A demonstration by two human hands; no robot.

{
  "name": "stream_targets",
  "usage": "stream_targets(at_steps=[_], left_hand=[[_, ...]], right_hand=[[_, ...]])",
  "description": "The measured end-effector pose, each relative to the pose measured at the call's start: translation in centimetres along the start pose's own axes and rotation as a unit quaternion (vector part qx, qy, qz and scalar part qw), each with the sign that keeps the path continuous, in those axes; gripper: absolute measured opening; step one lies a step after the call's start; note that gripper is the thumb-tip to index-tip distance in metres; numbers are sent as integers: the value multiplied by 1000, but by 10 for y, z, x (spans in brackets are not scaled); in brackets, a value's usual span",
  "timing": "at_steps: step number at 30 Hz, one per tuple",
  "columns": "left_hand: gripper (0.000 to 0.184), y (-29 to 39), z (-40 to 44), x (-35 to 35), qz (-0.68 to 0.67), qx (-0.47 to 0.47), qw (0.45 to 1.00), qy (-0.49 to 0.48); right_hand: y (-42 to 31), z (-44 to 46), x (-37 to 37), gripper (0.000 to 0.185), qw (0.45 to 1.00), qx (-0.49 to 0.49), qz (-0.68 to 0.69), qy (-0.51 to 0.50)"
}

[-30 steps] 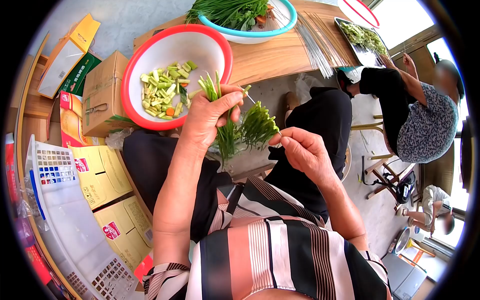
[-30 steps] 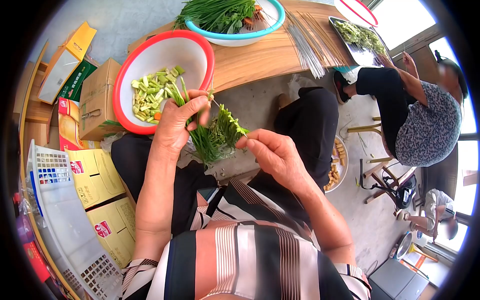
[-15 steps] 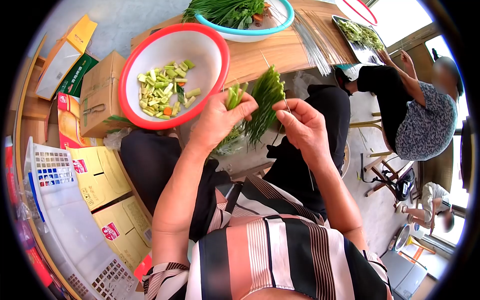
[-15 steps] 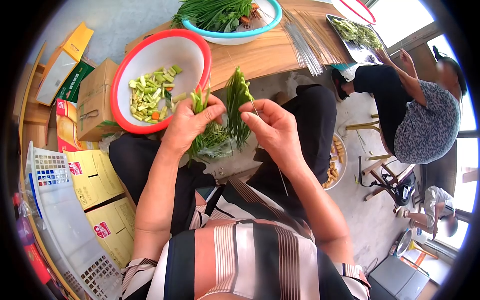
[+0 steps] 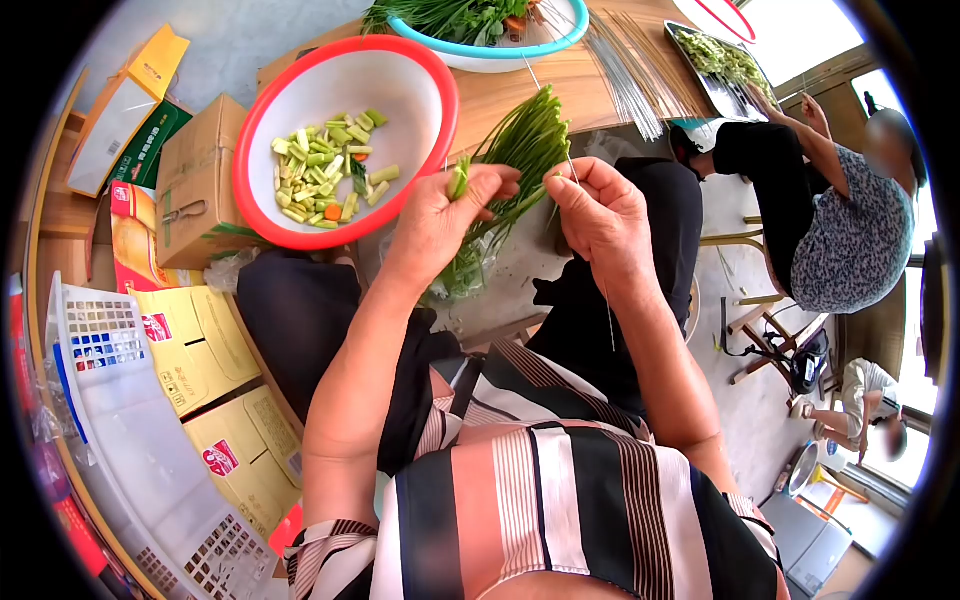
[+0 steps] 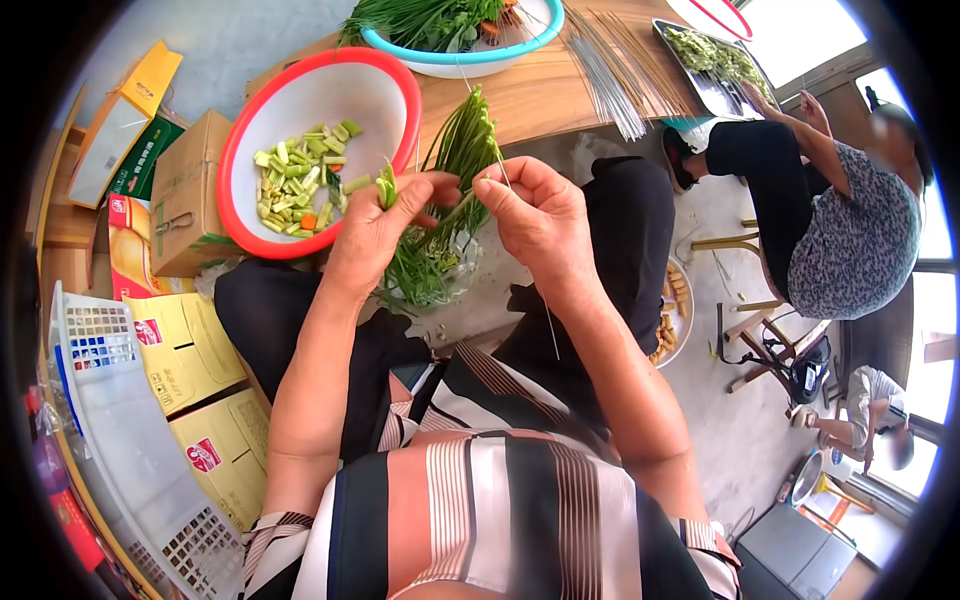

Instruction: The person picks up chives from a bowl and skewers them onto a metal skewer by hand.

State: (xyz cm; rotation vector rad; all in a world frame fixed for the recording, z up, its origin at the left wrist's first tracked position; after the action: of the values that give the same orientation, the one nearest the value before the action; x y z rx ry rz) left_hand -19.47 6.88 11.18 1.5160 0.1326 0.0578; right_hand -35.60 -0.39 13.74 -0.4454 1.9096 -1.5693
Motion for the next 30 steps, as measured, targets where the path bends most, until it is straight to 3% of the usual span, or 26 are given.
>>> stream_targets(at_steps=[3,8,11,16,24,30], left_hand=[[21,1,1,0,102,-51,993,34],[9,6,-2,-13,-67,22,997,-27],[12,9,-3,-10,-148,71,986,-38],[16,7,-4,-8,-181,94,978,-46],[16,2,-2,-8,-189,96,975,-61],[15,3,-4,-4,-183,93,978,-48]], right_hand=[[2,1,-1,12,1000,-1,16,-10],[4,1,-5,12,1000,0,3,-3],[3,-1,-4,16,1000,1,-3,-1],[0,-4,-3,22,1000,-15,-17,-19],[1,-2,-4,8,998,3,-46,-39],[0,-1,-4,11,999,5,-32,-17]])
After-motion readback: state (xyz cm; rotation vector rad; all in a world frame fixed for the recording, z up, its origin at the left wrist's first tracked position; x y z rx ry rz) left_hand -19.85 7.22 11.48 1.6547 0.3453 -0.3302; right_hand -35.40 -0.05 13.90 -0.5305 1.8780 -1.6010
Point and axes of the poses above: each hand's wrist, its own z-axis towards the middle knuckle, its own x-axis out of the back of the hand, y = z × x, the point moved 2 cm from there along z, towards the middle knuckle, and after that the axes turned 8 degrees about -y, right-handed, at the moved point
